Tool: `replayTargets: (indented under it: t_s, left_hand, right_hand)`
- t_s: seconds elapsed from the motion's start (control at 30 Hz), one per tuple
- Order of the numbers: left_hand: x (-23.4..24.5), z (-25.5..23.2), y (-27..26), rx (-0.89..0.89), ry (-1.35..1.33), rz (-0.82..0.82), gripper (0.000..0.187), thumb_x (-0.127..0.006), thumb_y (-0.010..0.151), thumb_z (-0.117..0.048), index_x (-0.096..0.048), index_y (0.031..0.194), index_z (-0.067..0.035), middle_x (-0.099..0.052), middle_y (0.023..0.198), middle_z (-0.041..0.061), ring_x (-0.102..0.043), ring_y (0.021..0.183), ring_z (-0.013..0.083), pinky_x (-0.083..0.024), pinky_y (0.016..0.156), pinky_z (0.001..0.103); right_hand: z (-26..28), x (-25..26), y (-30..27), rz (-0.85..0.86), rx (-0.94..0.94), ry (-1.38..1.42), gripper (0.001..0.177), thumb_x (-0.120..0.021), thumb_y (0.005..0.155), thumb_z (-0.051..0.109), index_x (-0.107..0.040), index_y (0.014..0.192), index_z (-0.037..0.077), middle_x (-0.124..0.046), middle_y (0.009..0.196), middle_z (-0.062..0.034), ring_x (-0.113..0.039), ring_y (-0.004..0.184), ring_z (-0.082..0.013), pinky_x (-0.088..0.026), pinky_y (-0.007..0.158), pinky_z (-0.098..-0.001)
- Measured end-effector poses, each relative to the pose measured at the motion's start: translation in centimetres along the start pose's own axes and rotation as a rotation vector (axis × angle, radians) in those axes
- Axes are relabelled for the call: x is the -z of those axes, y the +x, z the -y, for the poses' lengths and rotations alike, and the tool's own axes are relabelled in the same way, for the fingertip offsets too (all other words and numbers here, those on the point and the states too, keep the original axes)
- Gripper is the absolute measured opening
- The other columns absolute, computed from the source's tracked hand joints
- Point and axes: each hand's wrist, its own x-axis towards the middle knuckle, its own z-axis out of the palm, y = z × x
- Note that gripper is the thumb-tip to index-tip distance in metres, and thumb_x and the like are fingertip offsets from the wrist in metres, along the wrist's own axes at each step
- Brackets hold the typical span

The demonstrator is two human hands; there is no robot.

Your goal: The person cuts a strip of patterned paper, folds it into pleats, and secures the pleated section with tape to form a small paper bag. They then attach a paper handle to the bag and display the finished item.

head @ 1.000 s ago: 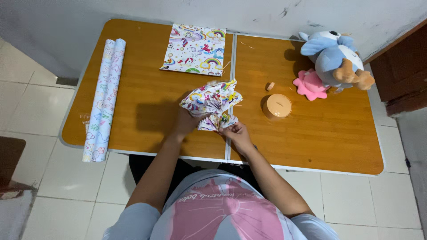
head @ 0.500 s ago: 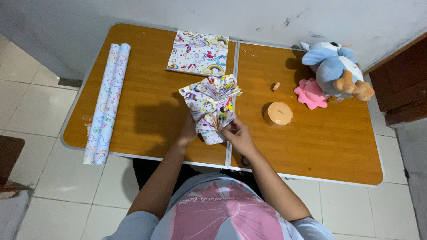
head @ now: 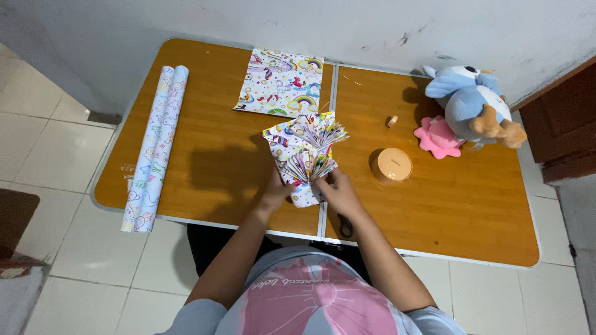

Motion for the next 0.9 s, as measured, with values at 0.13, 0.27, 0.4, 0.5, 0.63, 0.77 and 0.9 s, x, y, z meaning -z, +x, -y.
replayTargets:
  t_s: [0.13,0.27,0.4,0.5,0.63,0.77,0.9]
  left_hand:
    - [-2.1,-2.0,0.1,0.122,0.107,-0.042,0.080,-0.087,0.075,-0.011,-0.043,0.142,-0.001,-0.065,0.125,0.009,-0.064,0.118,0.0171,-0.056,0.100,0.033]
    - [-2.4,-1.8,0.5,0.078,0.031,-0.057,0.071,-0.089,0.073,-0.008,-0.053,0.134,-0.001,-0.068,0.119,0.007,-0.064,0.111,0.0190,-0.056,0.096,0.035]
    - [-1.6,-1.2,0.4,-0.007,0.088,-0.063,0.078,-0.091,0.071,-0.012,-0.049,0.136,-0.002,-0.065,0.124,0.008,-0.063,0.116,0.0191,-0.055,0.098,0.035]
    - [-1.3,-1.1,0.6,-0.030,0.096,-0.029,0.081,-0.091,0.071,-0.014,-0.046,0.138,-0.004,-0.063,0.127,0.008,-0.062,0.118,0.0182,-0.055,0.099,0.035]
    - [-1.2,-1.1,0.9,-0.019,0.043,0.016,0.076,-0.088,0.076,-0.015,-0.049,0.139,-0.001,-0.062,0.130,0.011,-0.061,0.119,0.0198,-0.053,0.101,0.035]
    - [-1.1,-0.8,1.0,0.122,0.169,-0.095,0.071,-0.086,0.077,-0.015,-0.051,0.137,-0.001,-0.064,0.127,0.011,-0.061,0.117,0.0197,-0.053,0.101,0.036]
    - [-1.1,-0.7,1.1,0.097,0.143,-0.077,0.067,-0.084,0.078,-0.015,-0.052,0.135,-0.001,-0.065,0.126,0.010,-0.062,0.119,0.0190,-0.052,0.103,0.035]
  right_hand:
    - [1.2,-0.1,-0.4,0.026,0.133,-0.031,0.030,-0.068,0.095,0.018,-0.058,0.118,0.002,-0.063,0.085,-0.0026,-0.057,0.073,-0.0088,-0.049,0.063,-0.0236]
    - [2.0,-1.4,-0.8,-0.144,0.178,0.168,0.051,-0.077,0.085,0.014,-0.045,0.124,0.005,-0.058,0.086,-0.0023,-0.055,0.069,-0.0065,-0.046,0.059,-0.0220]
    - [2.4,-2.0,-1.3,-0.244,0.284,0.173,0.045,-0.081,0.083,0.010,-0.053,0.118,0.004,-0.062,0.101,-0.0031,-0.055,0.073,-0.0052,-0.048,0.063,-0.0210]
    - [2.7,-1.6,-1.4,-0.254,0.364,0.003,0.033,-0.082,0.082,0.009,-0.064,0.109,0.003,-0.062,0.103,-0.0054,-0.057,0.071,-0.0067,-0.048,0.063,-0.0212]
    - [3.0,-1.2,-1.4,-0.239,0.386,-0.032,0.026,-0.083,0.083,0.009,-0.069,0.103,0.003,-0.063,0.101,-0.0058,-0.059,0.071,-0.0067,-0.049,0.065,-0.0203]
    - [2.4,-1.1,-0.9,-0.198,0.285,0.023,0.027,-0.083,0.082,0.010,-0.067,0.103,0.003,-0.063,0.094,-0.0029,-0.058,0.068,-0.0050,-0.048,0.060,-0.0206]
    - [1.4,-1.0,-0.2,-0.210,0.182,0.155,0.032,-0.084,0.081,0.011,-0.061,0.102,0.002,-0.061,0.079,0.0000,-0.054,0.065,-0.0039,-0.044,0.058,-0.0206]
